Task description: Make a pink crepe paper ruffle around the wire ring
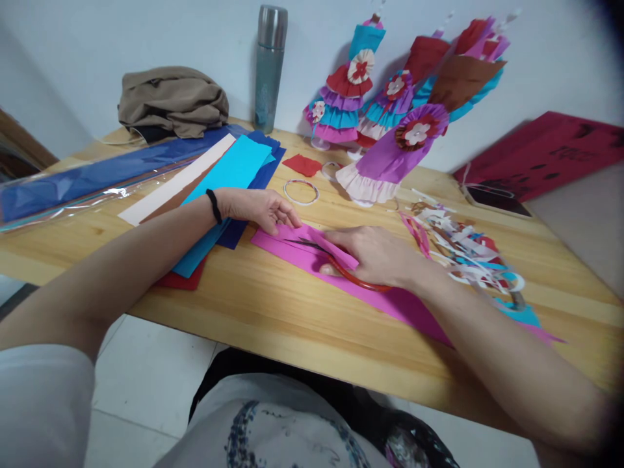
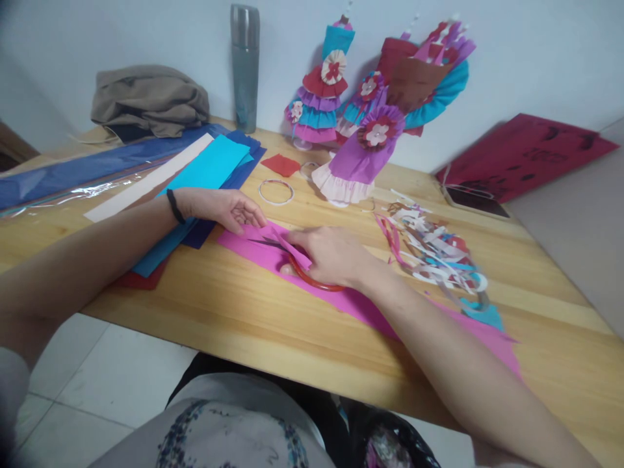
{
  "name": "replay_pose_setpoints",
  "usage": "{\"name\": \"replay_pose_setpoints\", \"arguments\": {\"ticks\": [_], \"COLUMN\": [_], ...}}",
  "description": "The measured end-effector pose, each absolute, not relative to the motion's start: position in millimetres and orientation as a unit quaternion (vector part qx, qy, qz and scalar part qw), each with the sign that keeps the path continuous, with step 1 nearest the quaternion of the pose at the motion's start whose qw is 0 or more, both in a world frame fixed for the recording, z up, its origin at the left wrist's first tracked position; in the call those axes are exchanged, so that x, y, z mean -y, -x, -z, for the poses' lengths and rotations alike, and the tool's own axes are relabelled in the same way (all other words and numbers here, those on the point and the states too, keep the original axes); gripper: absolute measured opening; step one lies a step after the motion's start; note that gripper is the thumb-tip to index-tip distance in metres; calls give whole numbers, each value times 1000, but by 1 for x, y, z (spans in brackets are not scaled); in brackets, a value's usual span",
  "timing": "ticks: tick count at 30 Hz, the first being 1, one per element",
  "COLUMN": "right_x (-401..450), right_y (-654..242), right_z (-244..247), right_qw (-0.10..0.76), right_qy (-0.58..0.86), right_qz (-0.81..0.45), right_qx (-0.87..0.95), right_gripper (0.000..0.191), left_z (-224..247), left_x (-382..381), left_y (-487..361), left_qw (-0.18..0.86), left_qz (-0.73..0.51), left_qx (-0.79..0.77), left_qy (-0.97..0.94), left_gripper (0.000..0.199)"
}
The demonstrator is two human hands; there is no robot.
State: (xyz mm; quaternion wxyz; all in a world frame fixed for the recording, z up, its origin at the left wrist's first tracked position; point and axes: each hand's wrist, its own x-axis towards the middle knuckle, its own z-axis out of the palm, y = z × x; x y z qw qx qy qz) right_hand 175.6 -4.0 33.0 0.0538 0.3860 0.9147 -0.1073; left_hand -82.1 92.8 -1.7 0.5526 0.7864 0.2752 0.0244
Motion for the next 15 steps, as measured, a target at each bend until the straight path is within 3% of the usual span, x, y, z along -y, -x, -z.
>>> {"name": "replay_pose_setpoints", "arguments": {"ticks": [15], "right_x": [0], "right_y": [-176], "right_z": [-28], "right_qw": [31], "right_qy": [-403], "right_qz": [129], "right_qx": [-906], "right_gripper": [25], "left_z": [2], "left_x": [-94], "left_y": [82], "left_qw": [563], "left_qz": [-24], "left_qx": [-282], "left_qy": [-776], "left_gripper": [48]}}
